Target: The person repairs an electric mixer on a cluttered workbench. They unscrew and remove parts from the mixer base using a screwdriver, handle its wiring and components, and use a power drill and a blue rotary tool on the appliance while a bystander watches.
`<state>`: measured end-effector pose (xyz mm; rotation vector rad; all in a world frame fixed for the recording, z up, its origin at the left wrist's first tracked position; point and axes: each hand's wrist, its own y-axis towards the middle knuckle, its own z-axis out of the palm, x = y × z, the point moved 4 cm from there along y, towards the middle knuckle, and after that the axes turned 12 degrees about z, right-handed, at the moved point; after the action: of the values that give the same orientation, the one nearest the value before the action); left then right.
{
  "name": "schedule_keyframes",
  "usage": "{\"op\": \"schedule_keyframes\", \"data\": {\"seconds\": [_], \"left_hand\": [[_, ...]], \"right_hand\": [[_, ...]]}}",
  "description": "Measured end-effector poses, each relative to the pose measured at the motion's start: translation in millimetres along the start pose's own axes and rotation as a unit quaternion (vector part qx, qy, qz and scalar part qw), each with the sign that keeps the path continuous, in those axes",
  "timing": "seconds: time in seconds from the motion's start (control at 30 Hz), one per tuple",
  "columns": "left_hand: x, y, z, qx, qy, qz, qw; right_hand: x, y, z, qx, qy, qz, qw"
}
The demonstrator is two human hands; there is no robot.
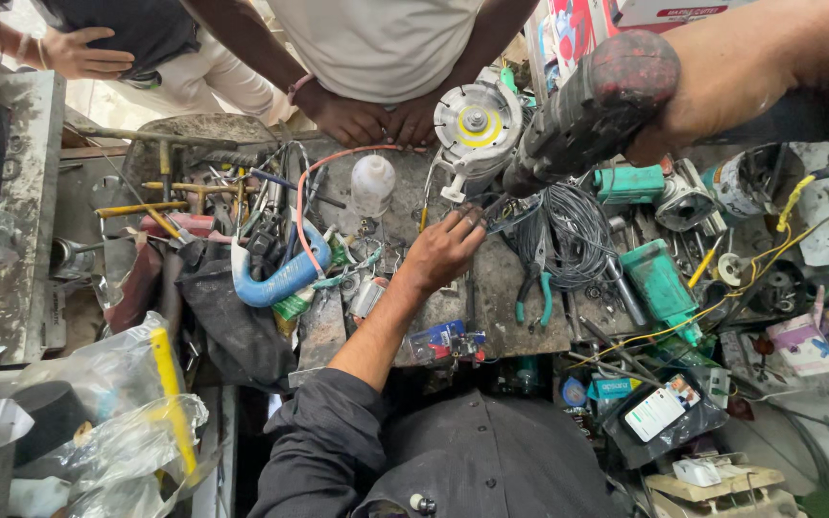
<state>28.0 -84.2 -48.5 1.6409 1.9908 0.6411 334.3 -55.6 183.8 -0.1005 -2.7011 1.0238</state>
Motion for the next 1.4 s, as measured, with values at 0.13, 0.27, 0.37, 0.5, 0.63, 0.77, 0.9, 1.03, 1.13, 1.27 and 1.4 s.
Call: {"op": "schedule_keyframes", "data": {"seconds": [0.13, 0.27, 0.37, 0.5, 0.63, 0.77, 0.9, 1.03, 1.13, 1.27, 1.4], "left_hand": [[-1.0, -1.4, 2.3, -0.008, -0.004, 0.002, 1.000], [-3.1, -2.9, 1.1, -0.010, -0.016, -0.013, 1.000], [-2.2, 0.2, -3.9, -0.020, -0.067, -0.057, 0.996], [-3.6, 7.0, -12.0, -0.027, -0.102, -0.094, 0.990], [-2.4, 13.9, -18.2, -0.005, -0.134, -0.130, 0.982], [1.5, 13.9, -29.3, 0.012, -0.161, -0.127, 0.979], [10.2, 17.0, -30.1, 0.001, -0.163, -0.120, 0.979], [18.3, 19.6, -21.0, 0.013, -0.149, -0.121, 0.981], [26.8, 21.6, -16.0, 0.037, -0.139, -0.115, 0.983], [32.0, 23.7, -7.4, 0.066, -0.173, -0.143, 0.972], [30.7, 26.0, -3.4, 0.029, -0.159, -0.188, 0.969]], "right_hand": [[-3.0, 1.4, 0.8, -0.002, 0.005, 0.000, 1.000], [-5.0, -0.1, 2.3, -0.006, 0.018, 0.004, 1.000], [-6.5, -6.8, -1.7, -0.020, 0.029, 0.001, 0.999], [-17.8, -31.3, 10.8, -0.048, 0.049, -0.008, 0.998], [-33.8, -70.8, 49.8, -0.135, 0.077, -0.035, 0.987], [-40.0, -112.4, 117.0, -0.262, 0.123, -0.043, 0.956], [-45.4, -121.4, 184.4, -0.382, 0.138, 0.039, 0.913], [-52.1, -80.5, 238.6, -0.401, 0.121, 0.117, 0.900], [-43.6, -42.4, 270.0, -0.421, 0.149, 0.094, 0.890], [-30.4, 2.2, 295.5, -0.421, 0.123, 0.152, 0.886], [-21.1, 24.9, 304.5, -0.460, 0.112, 0.120, 0.873]]}}
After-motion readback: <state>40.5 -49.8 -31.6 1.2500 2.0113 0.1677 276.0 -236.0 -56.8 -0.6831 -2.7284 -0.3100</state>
